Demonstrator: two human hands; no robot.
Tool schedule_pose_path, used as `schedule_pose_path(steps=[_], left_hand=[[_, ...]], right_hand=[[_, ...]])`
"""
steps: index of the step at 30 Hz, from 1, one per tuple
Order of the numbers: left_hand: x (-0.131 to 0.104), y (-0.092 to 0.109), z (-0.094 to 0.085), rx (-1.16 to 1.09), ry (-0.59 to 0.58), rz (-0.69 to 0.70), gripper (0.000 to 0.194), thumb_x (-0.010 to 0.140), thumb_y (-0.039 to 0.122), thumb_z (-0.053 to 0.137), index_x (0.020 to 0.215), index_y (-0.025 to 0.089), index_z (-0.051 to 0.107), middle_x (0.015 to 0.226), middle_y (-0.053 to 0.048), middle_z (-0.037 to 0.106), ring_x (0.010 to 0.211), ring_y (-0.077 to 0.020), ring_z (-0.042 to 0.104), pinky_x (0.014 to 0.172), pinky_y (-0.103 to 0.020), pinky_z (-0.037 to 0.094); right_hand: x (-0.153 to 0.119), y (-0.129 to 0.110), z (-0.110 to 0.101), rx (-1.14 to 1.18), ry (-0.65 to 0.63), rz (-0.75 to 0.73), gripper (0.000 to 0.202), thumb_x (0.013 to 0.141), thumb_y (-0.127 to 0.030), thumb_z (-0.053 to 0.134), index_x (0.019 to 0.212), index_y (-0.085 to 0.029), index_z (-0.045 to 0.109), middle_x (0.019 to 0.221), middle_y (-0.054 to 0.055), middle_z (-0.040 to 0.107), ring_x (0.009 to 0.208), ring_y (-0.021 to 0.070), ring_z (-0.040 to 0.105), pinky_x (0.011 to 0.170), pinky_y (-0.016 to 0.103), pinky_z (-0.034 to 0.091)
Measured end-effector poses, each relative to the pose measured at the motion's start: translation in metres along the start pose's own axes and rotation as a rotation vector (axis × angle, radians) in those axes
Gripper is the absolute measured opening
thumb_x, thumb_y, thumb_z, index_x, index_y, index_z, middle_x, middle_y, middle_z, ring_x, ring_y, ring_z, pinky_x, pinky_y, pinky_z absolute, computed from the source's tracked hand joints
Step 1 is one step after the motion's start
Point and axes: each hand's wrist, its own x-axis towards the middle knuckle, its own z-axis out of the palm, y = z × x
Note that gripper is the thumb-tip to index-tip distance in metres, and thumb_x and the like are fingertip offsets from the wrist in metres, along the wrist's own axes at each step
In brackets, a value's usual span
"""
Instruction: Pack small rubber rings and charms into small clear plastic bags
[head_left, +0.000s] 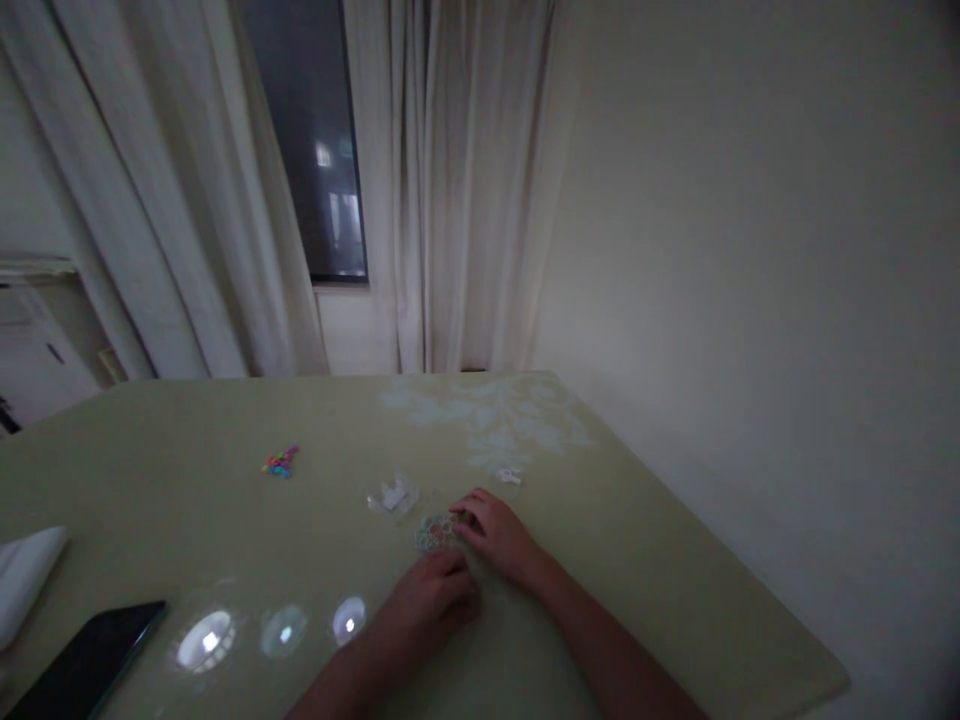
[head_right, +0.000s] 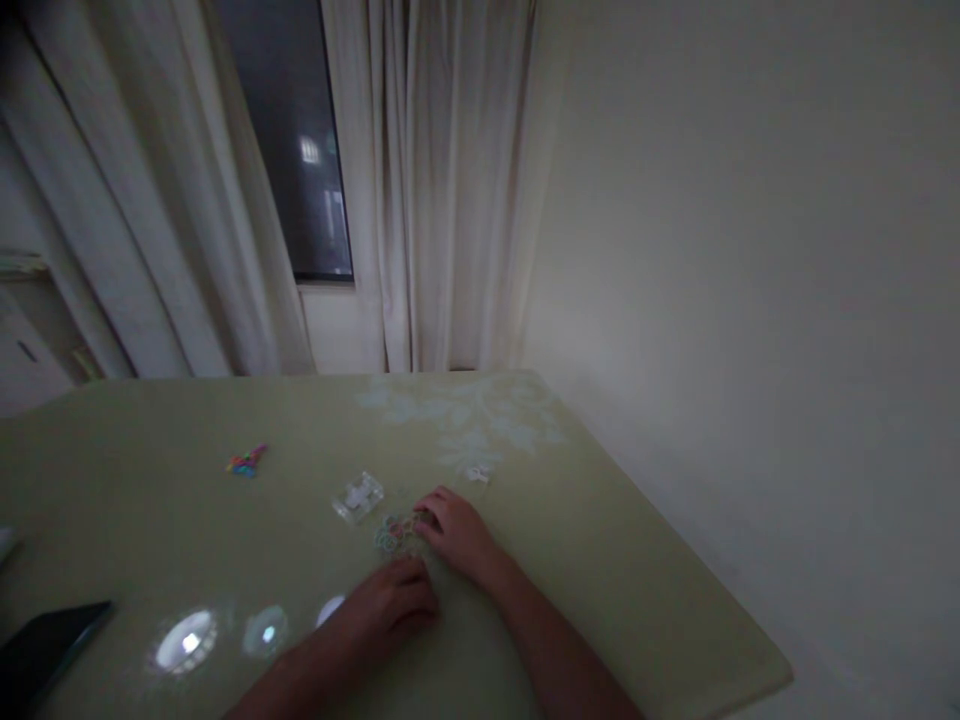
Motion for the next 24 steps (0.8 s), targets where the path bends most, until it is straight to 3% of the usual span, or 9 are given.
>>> schedule_pose_path(steps=[2, 7, 10, 15, 19, 24], left_hand=[[-0.001, -0.018, -0.012, -0.023, 0.110, -0.058, 0.011, 0.088, 0.018, 0.071, 0.095, 0.024, 0.076, 0.110, -0.006, 0.071, 0.106, -0.0246, 0.065, 0.096, -0.036, 0.051], [-0.010, -0.065, -0.031, -0.021, 0.369, -0.213, 0.047, 0.074, 0.022, 0.082, 0.119, 0.029, 0.071, 0.119, -0.009, 0.069, 0.110, -0.0292, 0.063, 0.099, -0.043, 0.052], [-0.014, -0.078, -0.034, -0.035, 0.418, -0.278, 0.054, 0.074, 0.032, 0.084, 0.125, 0.025, 0.070, 0.126, -0.013, 0.067, 0.117, -0.0327, 0.062, 0.105, -0.046, 0.049], [-0.008, -0.068, -0.034, -0.054, 0.347, -0.332, 0.027, 0.089, 0.039, 0.068, 0.105, 0.019, 0.076, 0.103, -0.011, 0.070, 0.098, -0.0279, 0.066, 0.090, -0.039, 0.052], [-0.004, -0.057, -0.035, -0.064, 0.320, -0.336, 0.026, 0.095, 0.038, 0.059, 0.095, 0.019, 0.077, 0.095, -0.009, 0.068, 0.087, -0.0242, 0.066, 0.080, -0.034, 0.050], [-0.005, -0.059, -0.034, -0.081, 0.340, -0.341, 0.024, 0.095, 0.034, 0.057, 0.092, 0.019, 0.076, 0.092, -0.008, 0.069, 0.086, -0.0240, 0.066, 0.079, -0.033, 0.049]], right_hand=[[0.001, -0.001, 0.003, -0.031, 0.017, -0.028, 0.023, 0.096, -0.019, 0.066, 0.118, -0.017, 0.073, 0.114, 0.009, 0.070, 0.107, 0.0208, 0.065, 0.098, 0.031, 0.049], [0.008, -0.005, 0.010, -0.135, 0.009, -0.099, 0.035, 0.104, -0.019, 0.052, 0.137, -0.020, 0.064, 0.137, 0.011, 0.065, 0.127, 0.0232, 0.057, 0.113, 0.037, 0.041], [0.012, -0.007, 0.013, -0.198, -0.039, -0.107, 0.042, 0.105, -0.022, 0.050, 0.147, -0.023, 0.056, 0.153, 0.011, 0.055, 0.138, 0.0276, 0.050, 0.117, 0.045, 0.037], [0.012, -0.005, 0.014, -0.192, -0.063, -0.137, 0.034, 0.106, -0.023, 0.050, 0.137, -0.024, 0.065, 0.143, 0.008, 0.064, 0.130, 0.0254, 0.057, 0.112, 0.044, 0.040], [0.010, -0.005, 0.009, -0.154, -0.041, -0.149, 0.028, 0.106, -0.022, 0.052, 0.126, -0.020, 0.071, 0.129, 0.010, 0.071, 0.119, 0.0230, 0.062, 0.108, 0.038, 0.043], [0.006, -0.008, 0.001, -0.089, -0.064, -0.168, 0.026, 0.104, -0.026, 0.057, 0.124, -0.017, 0.072, 0.117, 0.011, 0.073, 0.112, 0.0223, 0.063, 0.103, 0.034, 0.046]])
